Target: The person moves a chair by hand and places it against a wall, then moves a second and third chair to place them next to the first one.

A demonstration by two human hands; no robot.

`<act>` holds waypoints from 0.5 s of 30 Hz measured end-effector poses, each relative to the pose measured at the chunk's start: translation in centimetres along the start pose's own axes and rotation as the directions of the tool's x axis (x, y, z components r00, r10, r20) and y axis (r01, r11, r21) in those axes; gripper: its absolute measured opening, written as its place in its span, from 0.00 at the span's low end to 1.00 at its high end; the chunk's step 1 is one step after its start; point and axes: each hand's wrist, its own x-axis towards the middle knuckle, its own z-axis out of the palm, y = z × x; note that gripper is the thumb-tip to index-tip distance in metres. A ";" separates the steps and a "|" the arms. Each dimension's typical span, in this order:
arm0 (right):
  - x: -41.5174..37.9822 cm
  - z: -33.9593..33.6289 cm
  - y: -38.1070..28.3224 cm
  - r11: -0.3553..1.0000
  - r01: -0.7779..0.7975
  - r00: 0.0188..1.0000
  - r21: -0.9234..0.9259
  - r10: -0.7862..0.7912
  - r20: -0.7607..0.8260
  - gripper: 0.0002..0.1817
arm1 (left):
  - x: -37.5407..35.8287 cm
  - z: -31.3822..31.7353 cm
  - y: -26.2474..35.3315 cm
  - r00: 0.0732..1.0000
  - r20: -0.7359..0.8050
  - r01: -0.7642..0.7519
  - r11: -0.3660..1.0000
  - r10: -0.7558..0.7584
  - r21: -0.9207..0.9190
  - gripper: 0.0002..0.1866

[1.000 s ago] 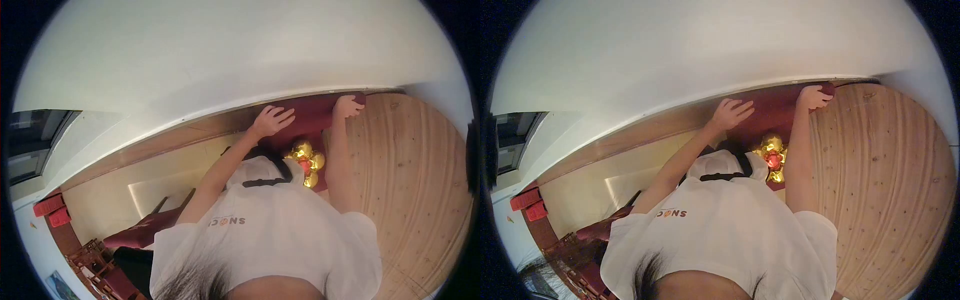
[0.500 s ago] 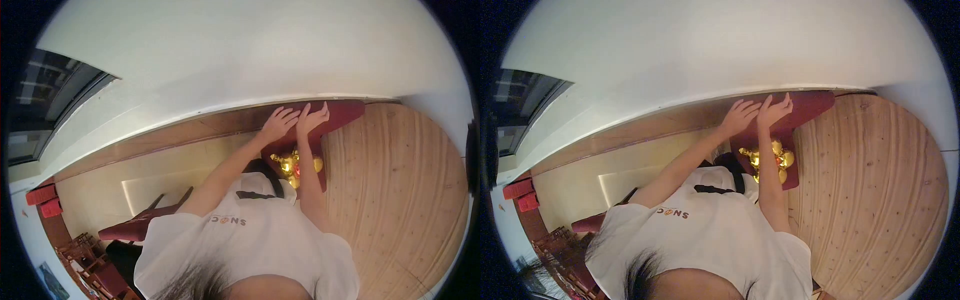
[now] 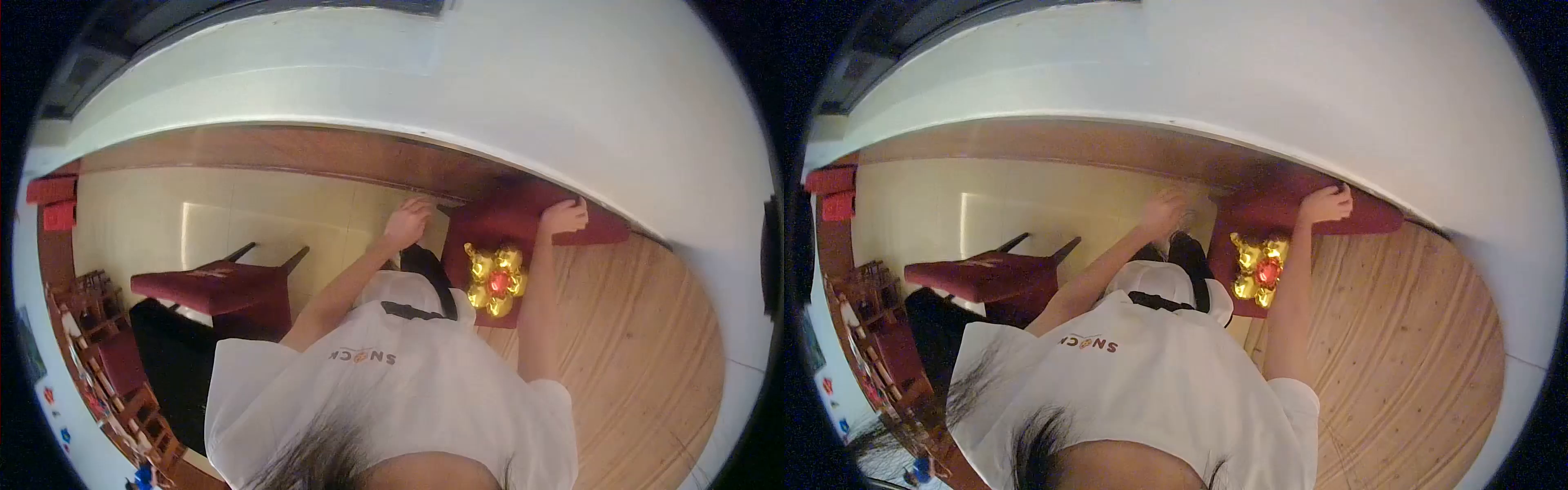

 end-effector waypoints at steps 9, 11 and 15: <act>-33.1 -30.9 -10.8 0.945 0.016 0.994 0.327 -0.050 0.094 0.25 | -42.2 -30.1 -12.9 0.747 -0.513 0.598 0.765 -0.423 0.240 0.10; -42.2 -36.5 -11.2 0.878 0.055 0.970 0.476 -0.161 0.183 0.26 | -49.7 -33.3 -12.2 0.710 -0.582 0.647 0.692 -0.397 0.318 0.11; -55.7 -45.3 -10.1 0.614 -0.268 0.775 0.742 -0.320 0.545 0.26 | -62.4 -35.7 -10.0 0.569 -0.789 0.703 0.636 -0.233 0.319 0.15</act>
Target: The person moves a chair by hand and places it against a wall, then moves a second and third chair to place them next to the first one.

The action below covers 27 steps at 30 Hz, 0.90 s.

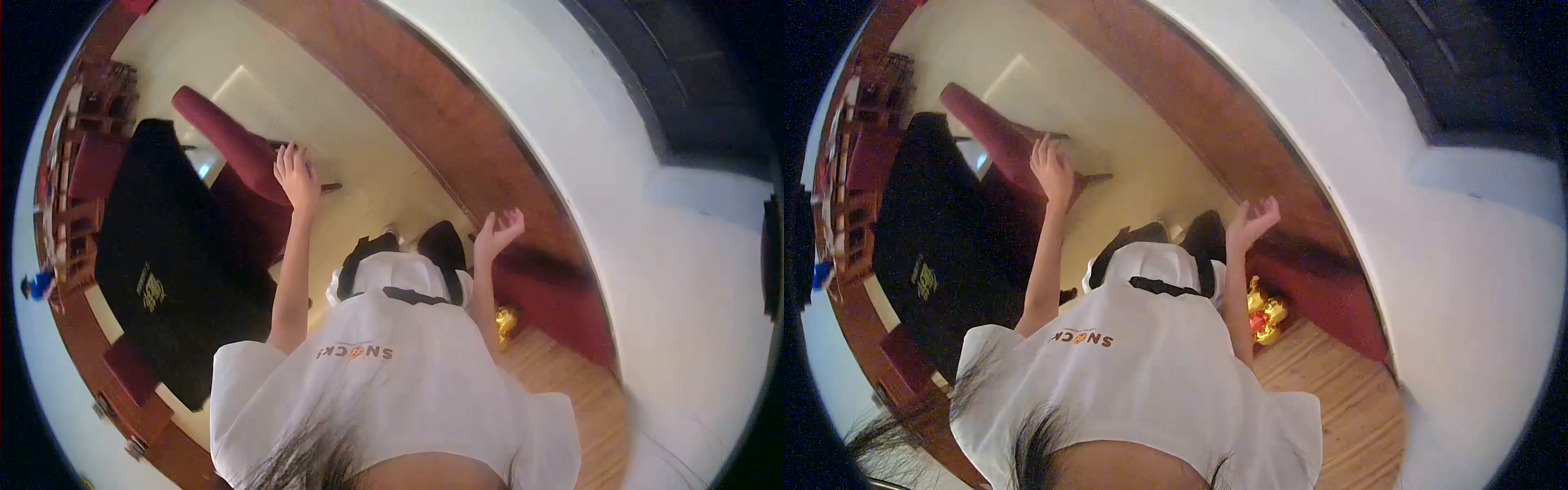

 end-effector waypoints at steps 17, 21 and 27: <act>-25.1 5.2 1.9 0.986 -0.061 0.644 0.157 -0.081 0.761 0.09 | -20.6 -12.3 -11.9 0.894 -0.214 0.388 0.919 -0.395 -0.074 0.38; -23.8 9.5 -1.0 0.979 0.057 0.547 0.196 -0.195 0.814 0.08 | -22.4 -13.8 -10.9 0.822 0.035 0.568 0.823 -0.568 -0.017 0.45; -26.0 16.5 -6.3 0.982 0.086 0.325 0.167 -0.186 0.927 0.14 | -23.8 -14.0 -8.2 0.812 0.064 0.582 0.799 -0.579 -0.150 0.44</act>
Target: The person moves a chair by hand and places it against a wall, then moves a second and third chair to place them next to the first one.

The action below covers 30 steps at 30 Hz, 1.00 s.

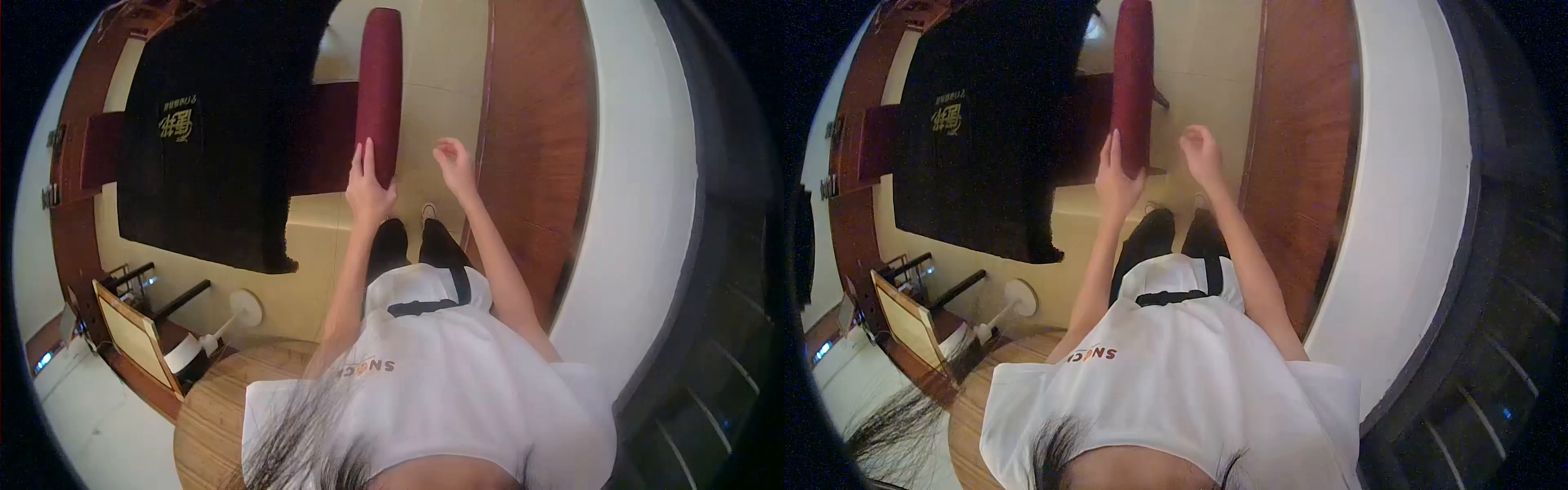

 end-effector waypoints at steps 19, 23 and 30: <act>13.0 2.0 -1.4 0.925 0.164 0.985 -0.342 -0.137 0.101 0.53 | -3.8 2.9 5.8 0.997 0.075 0.044 0.984 -0.032 -0.170 0.43; 15.0 -0.1 -5.6 0.878 0.159 0.980 -0.451 -0.196 -0.037 0.52 | -8.2 1.0 5.1 0.991 0.123 -0.021 0.979 0.046 -0.202 0.42; 20.5 -8.5 -4.2 0.947 -0.006 0.998 -0.320 -0.015 -0.062 0.25 | -13.8 -3.0 3.2 0.932 0.337 -0.050 0.970 0.131 -0.239 0.43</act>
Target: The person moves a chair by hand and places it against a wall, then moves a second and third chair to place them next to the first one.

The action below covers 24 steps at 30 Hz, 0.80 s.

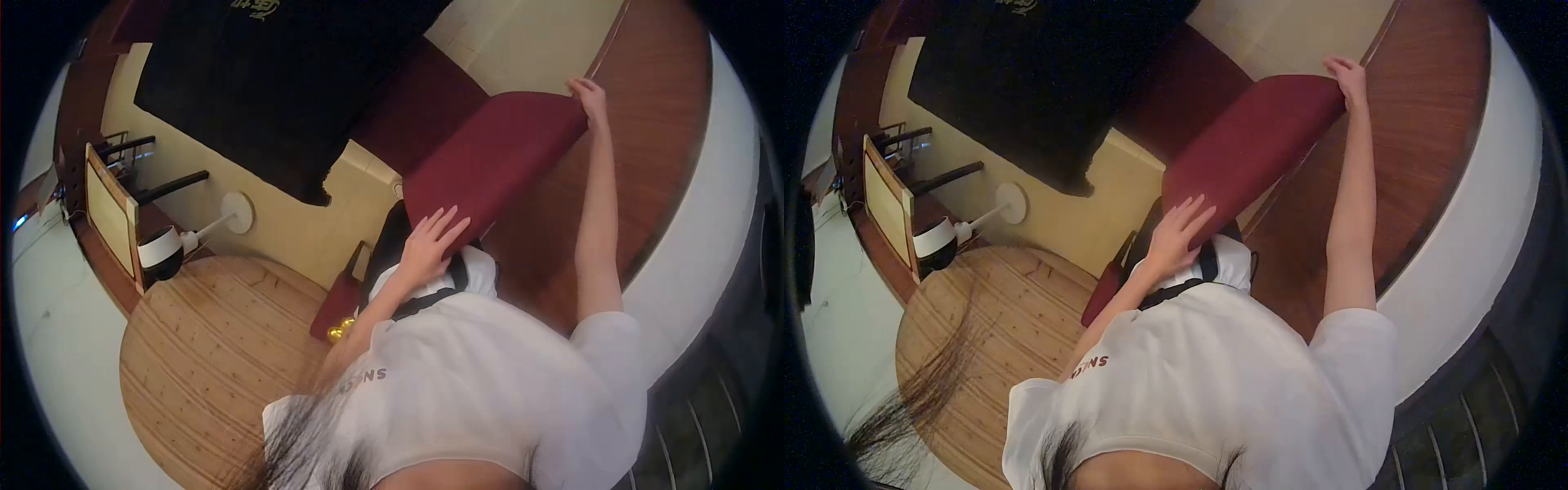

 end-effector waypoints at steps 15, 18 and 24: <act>-13.7 -5.8 3.0 0.908 -0.419 0.830 -0.021 0.392 0.397 0.12 | -6.3 -2.5 -0.6 0.961 0.216 -0.182 0.983 0.172 0.026 0.43; -17.5 -7.8 4.6 0.904 -0.425 0.880 0.044 0.401 0.255 0.12 | -6.7 -3.7 -1.2 0.928 0.255 -0.286 0.958 0.271 0.023 0.40; -21.1 -6.8 5.5 0.876 -0.472 0.879 0.095 0.460 0.129 0.13 | -6.8 -6.2 -4.2 0.894 0.327 -0.315 0.949 0.305 -0.022 0.36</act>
